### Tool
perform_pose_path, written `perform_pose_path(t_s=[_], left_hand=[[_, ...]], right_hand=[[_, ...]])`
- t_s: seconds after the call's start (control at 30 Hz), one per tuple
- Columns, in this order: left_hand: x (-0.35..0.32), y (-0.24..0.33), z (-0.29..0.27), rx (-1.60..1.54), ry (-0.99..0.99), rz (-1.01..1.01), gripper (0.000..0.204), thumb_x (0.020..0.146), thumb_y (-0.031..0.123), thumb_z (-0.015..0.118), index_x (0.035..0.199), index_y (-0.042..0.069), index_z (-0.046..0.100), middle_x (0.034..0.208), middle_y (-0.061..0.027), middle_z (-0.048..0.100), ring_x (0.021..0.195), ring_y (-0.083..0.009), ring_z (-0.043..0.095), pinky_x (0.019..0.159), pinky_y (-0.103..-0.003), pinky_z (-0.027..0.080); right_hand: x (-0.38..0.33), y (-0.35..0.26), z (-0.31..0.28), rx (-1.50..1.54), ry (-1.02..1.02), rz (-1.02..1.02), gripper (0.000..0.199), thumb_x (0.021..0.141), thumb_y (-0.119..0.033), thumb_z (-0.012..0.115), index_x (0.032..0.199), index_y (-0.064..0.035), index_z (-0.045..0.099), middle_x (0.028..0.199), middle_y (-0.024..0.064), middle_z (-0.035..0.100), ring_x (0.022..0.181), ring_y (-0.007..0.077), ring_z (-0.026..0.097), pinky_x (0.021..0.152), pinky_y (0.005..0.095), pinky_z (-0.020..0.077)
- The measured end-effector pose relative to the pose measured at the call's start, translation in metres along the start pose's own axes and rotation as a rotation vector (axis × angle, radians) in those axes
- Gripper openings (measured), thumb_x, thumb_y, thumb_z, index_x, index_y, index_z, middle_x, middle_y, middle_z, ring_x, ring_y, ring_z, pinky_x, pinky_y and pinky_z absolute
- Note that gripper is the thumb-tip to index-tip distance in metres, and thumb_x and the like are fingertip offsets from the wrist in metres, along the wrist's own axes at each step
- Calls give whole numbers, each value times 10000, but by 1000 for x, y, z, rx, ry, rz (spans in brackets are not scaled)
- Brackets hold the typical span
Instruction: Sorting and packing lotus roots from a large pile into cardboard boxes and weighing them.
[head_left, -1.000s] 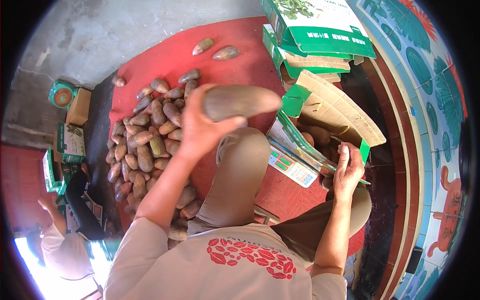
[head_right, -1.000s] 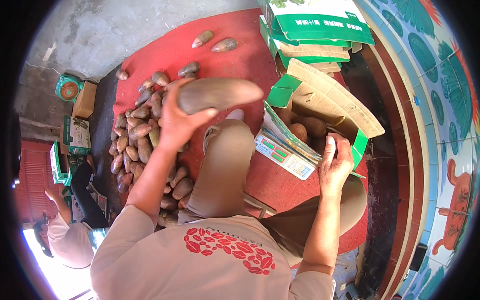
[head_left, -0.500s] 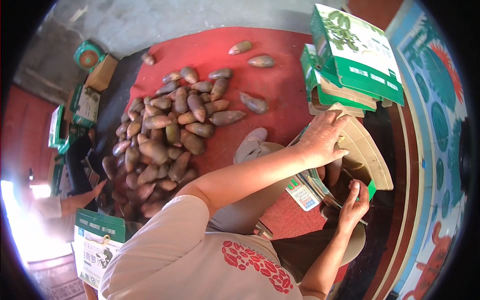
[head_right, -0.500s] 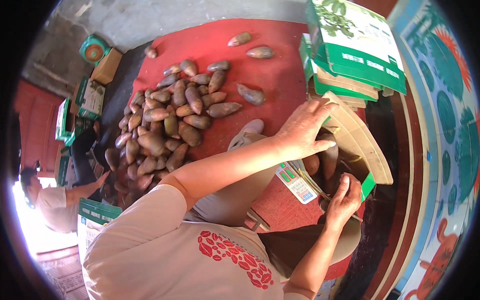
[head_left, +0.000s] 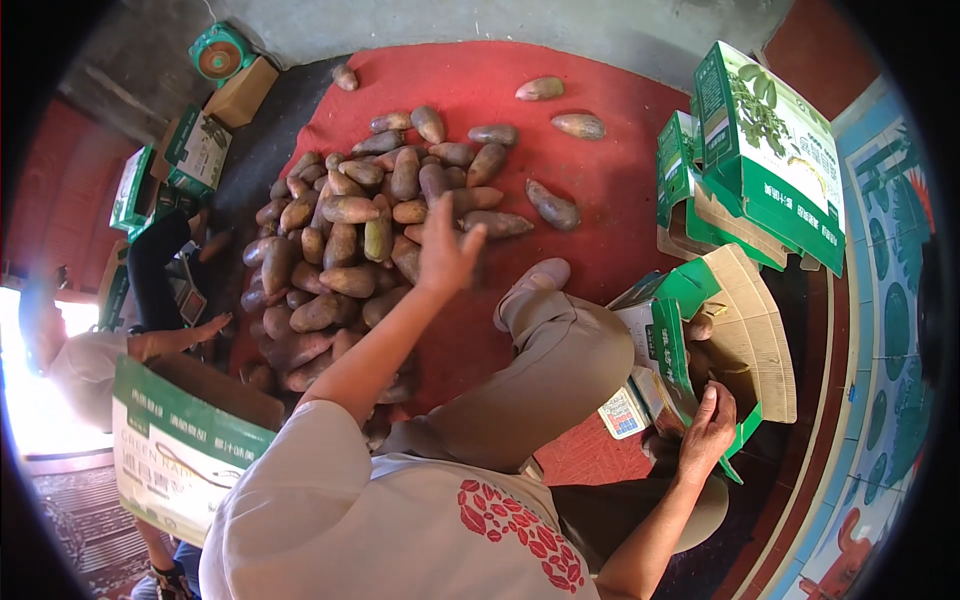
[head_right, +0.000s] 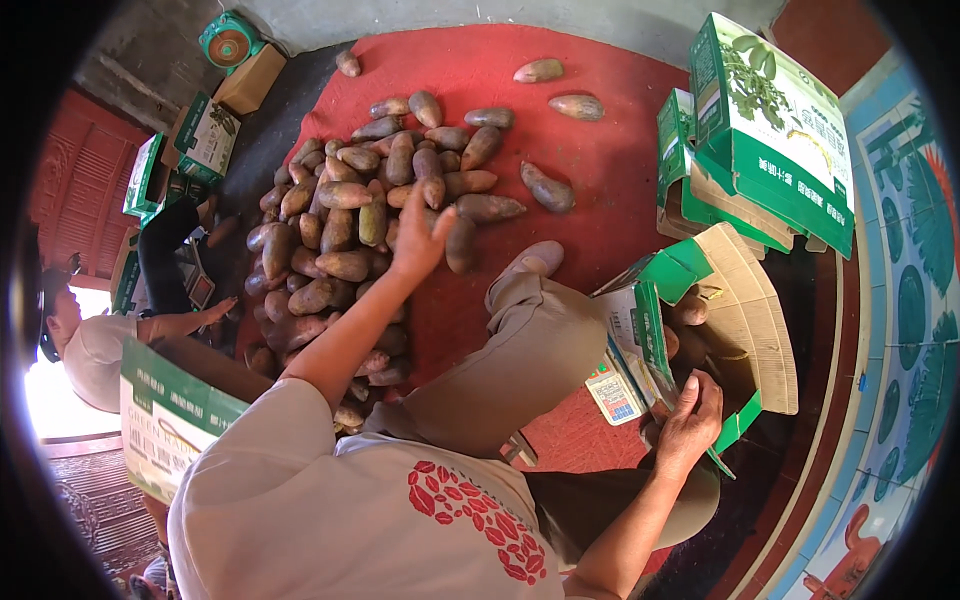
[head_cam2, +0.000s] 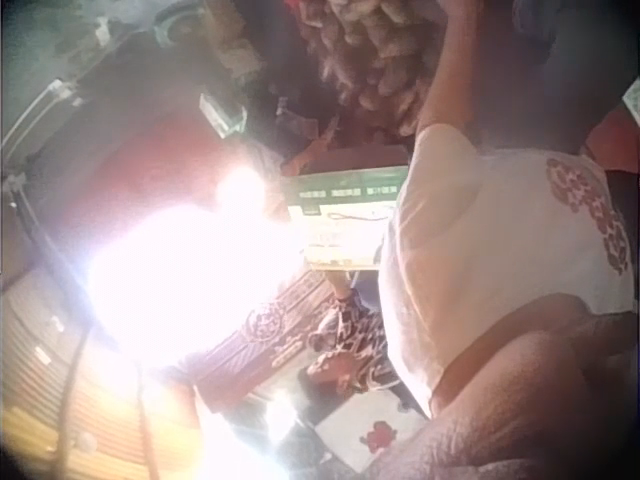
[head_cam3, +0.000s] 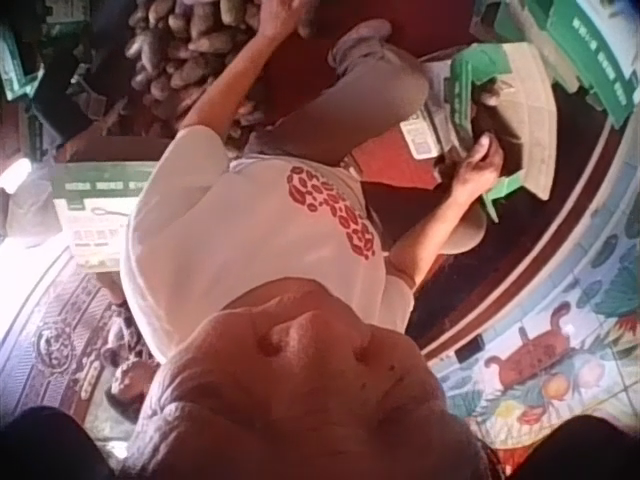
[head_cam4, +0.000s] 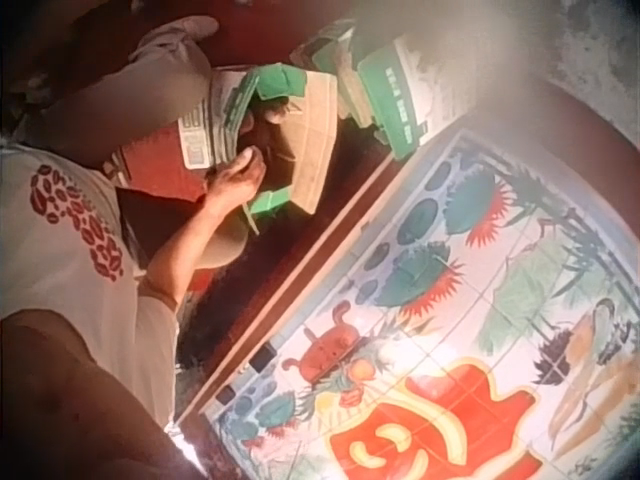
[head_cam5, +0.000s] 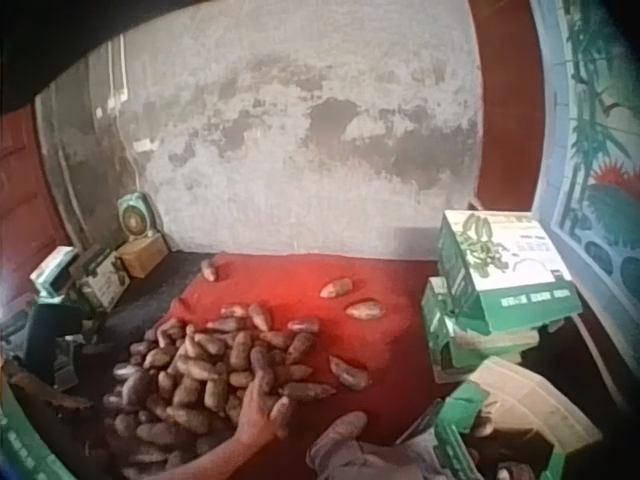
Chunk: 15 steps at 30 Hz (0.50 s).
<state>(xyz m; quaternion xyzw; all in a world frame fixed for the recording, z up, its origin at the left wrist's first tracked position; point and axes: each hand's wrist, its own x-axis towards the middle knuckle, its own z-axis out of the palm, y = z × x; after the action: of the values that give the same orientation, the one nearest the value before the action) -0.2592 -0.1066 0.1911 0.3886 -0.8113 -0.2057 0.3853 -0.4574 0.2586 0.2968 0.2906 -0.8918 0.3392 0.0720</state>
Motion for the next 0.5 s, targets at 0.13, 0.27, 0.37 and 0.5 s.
perform_pose_path(t_s=[0.13, 0.27, 0.37, 0.5], left_hand=[[-9, -57, -11, 143, 74, -112, 757, 845, 370, 614, 1388, -25, 265, 1363, -312, 335, 1283, -455, 304, 1061, -476, 274], [-26, -73, -6, 155, 75, -302, 836, 828, 437, 616, 1420, 7, 213, 1420, -314, 231, 1321, -485, 206, 1068, -528, 227], [-19, -62, -3, 191, 158, -273, 857, 826, 452, 614, 1431, 17, 191, 1444, -310, 178, 1334, -491, 166, 1069, -544, 209], [9, -51, -11, 225, 333, -143, 866, 830, 452, 608, 1439, 18, 171, 1460, -301, 144, 1347, -485, 138, 1077, -544, 187]], right_hand=[[1, 1, 1, -38, 1, -15, 310, 947, -264, 512, 983, 29, 607, 938, 158, 623, 863, 307, 603, 773, 376, 471], [0, -1, 6, -91, -26, -16, 317, 952, -273, 498, 1002, 22, 603, 945, 158, 624, 880, 314, 602, 784, 377, 469], [1, 2, 4, -87, 0, -20, 319, 951, -276, 500, 1002, 22, 601, 939, 157, 623, 875, 318, 600, 782, 380, 469], [1, -1, 5, -83, -10, -2, 320, 950, -277, 504, 1000, 24, 600, 937, 156, 622, 871, 316, 599, 779, 380, 469]])
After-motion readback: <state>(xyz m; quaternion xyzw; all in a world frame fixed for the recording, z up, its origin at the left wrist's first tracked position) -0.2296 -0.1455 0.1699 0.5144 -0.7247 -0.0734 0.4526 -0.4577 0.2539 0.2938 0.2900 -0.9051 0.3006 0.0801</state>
